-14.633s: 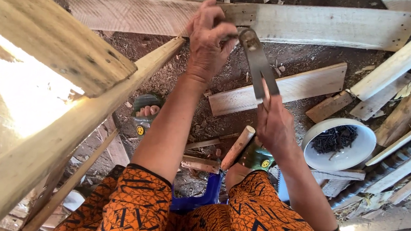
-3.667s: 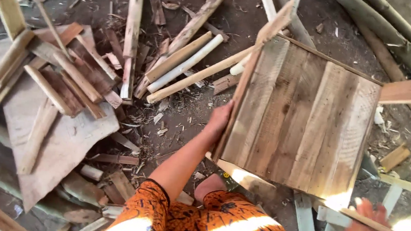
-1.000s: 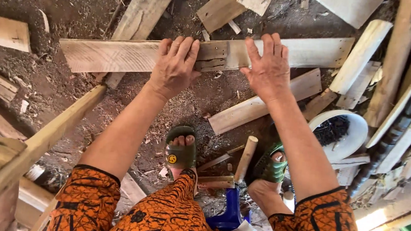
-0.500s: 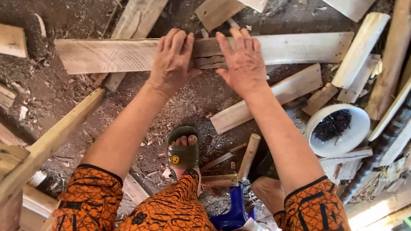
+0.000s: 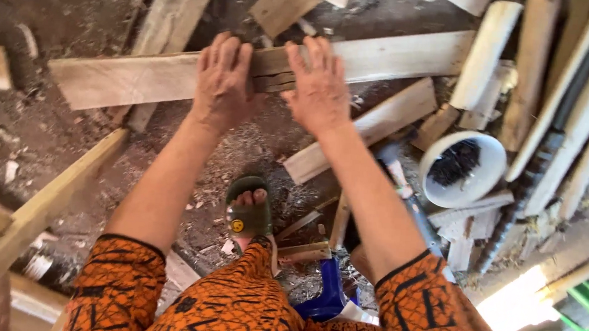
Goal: The person is assembling a wooden structure by hammering nails into planks on the floor.
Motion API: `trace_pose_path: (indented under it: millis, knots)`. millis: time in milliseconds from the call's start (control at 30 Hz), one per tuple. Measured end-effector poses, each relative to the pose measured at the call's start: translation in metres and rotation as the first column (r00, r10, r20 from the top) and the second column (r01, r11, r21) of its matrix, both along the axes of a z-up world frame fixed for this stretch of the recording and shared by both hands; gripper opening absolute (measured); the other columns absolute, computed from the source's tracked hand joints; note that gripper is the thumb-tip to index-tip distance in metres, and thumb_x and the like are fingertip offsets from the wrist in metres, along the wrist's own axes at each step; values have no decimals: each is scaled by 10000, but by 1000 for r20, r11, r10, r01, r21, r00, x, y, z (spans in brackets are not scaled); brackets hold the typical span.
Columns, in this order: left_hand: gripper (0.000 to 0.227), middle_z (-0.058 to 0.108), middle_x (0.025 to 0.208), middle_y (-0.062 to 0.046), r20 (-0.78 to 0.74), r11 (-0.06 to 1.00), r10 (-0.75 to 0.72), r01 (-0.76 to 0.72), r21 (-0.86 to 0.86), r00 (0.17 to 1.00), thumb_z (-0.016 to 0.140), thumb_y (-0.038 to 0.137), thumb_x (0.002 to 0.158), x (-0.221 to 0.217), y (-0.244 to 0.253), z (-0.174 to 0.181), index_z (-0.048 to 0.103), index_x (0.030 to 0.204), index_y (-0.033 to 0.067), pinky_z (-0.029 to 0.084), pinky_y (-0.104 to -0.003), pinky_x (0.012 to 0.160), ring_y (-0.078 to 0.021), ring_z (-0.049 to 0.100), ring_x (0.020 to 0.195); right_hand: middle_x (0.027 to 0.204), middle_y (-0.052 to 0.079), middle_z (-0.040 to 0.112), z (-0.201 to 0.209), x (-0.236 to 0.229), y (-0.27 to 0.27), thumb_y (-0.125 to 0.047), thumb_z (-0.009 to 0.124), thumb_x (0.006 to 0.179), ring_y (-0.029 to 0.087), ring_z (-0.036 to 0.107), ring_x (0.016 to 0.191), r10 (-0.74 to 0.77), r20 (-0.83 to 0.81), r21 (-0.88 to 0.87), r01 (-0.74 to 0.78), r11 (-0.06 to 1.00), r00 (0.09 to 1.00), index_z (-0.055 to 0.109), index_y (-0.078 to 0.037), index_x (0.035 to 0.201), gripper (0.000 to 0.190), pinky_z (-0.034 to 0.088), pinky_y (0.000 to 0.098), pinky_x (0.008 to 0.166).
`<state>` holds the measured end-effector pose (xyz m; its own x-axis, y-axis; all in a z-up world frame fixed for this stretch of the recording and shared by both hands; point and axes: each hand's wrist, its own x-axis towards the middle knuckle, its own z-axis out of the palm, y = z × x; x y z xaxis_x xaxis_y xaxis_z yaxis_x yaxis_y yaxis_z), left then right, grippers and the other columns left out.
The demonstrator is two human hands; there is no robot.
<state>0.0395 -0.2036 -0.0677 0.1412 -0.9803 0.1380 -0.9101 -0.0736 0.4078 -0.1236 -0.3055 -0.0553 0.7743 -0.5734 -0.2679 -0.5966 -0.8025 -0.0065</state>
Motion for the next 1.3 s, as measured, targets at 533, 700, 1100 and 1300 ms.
trace_pose_path:
  millis: [533,700,1100,1300]
  knots:
    - [682,485,1173,-200,54,998,-57,58,-6,997,863,281,728,-5,-2,2,606,1231,-102,328,-426,999,-337,414,1159,993,163,583,-24,-389,44,-86,490,851,249,565,864,-954,298,361,925,123,10,476,-8,1149,308,470,343,768]
    - [738,503,1158,-196,34,986,-25,31,-167,999,829,403,686,0,3,-45,621,1201,-83,311,-458,954,-377,457,1158,1136,264,543,-36,-383,51,-94,512,880,298,599,976,-859,468,557,824,106,-206,458,-40,1308,434,521,436,800]
    - [874,509,1096,-135,-19,995,-58,57,-83,998,898,337,409,-10,16,-12,581,1155,12,360,-446,966,-324,492,1158,1226,230,511,2,-186,-88,-113,534,890,277,640,953,-865,419,849,456,267,-274,384,-69,1372,507,660,408,729]
    - [753,532,1138,-167,-117,993,-118,117,-17,986,846,272,535,4,14,2,559,1162,-30,312,-466,1023,-324,475,1164,936,147,610,22,-93,-104,-34,395,864,148,566,575,-956,199,946,298,129,-218,472,-13,1163,309,513,221,435]
